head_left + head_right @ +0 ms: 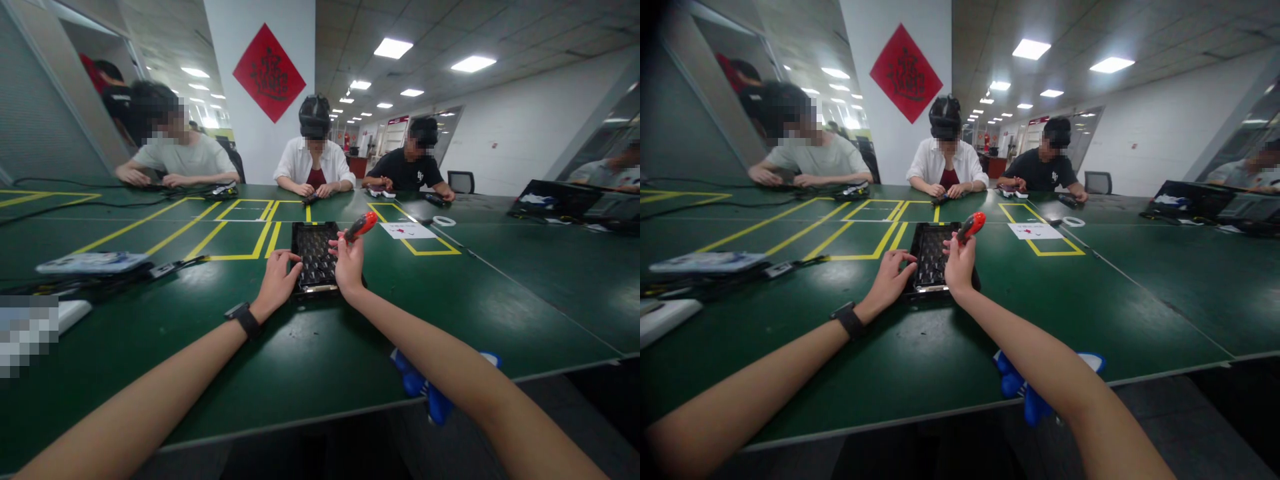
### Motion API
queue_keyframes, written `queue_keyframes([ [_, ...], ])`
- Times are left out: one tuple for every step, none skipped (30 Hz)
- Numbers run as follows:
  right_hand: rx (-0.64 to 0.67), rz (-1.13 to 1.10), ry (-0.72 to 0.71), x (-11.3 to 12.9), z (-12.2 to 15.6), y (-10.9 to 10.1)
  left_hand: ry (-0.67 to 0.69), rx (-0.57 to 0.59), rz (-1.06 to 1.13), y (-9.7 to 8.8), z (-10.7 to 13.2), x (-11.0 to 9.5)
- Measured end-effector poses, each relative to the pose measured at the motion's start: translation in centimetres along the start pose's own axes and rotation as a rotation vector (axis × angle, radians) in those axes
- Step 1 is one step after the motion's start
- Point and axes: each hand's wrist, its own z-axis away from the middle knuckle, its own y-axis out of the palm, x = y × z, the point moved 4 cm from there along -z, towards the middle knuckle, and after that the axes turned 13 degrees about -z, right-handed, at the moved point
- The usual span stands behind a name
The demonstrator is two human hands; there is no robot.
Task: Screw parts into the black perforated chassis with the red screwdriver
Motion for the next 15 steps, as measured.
queue_keyframes([
  [0.005,-0.029,0.005,0.2,0.1,0.1,0.021,-0.004,0.008,-0.2,0.0,-0.3],
  [0.011,-0.058,0.015,0.4,0.2,0.3,0.049,0.003,0.019,-0.4,0.0,-0.7],
  [0.019,-0.084,0.031,0.4,0.2,0.4,0.069,0.008,0.036,-0.6,0.0,-1.0],
  [0.025,-0.104,0.048,0.5,0.3,0.4,0.080,0.014,0.052,-0.8,0.0,-1.3],
  [0.029,-0.118,0.063,0.5,0.3,0.5,0.084,0.025,0.070,-0.9,0.1,-1.5],
  [0.032,-0.128,0.074,0.4,0.4,0.5,0.083,0.041,0.095,-1.0,0.1,-1.7],
  [0.034,-0.135,0.080,0.4,0.4,0.5,0.082,0.068,0.128,-1.0,0.1,-1.9],
  [0.036,-0.139,0.084,0.4,0.4,0.5,0.084,0.101,0.167,-0.9,0.2,-2.0],
  [0.037,-0.142,0.084,0.4,0.4,0.4,0.087,0.136,0.209,-0.8,0.2,-2.1],
  [0.039,-0.145,0.084,0.3,0.4,0.4,0.092,0.165,0.246,-0.8,0.3,-2.2],
  [0.042,-0.147,0.085,0.3,0.4,0.4,0.095,0.186,0.273,-0.7,0.3,-2.3],
  [0.045,-0.149,0.087,0.3,0.4,0.4,0.095,0.197,0.289,-0.7,0.3,-2.3],
  [0.048,-0.151,0.089,0.3,0.4,0.4,0.092,0.201,0.296,-0.7,0.4,-2.4],
  [0.049,-0.153,0.091,0.3,0.4,0.4,0.087,0.201,0.299,-0.7,0.4,-2.4],
  [0.048,-0.155,0.092,0.4,0.4,0.4,0.080,0.203,0.300,-0.8,0.4,-2.4],
])
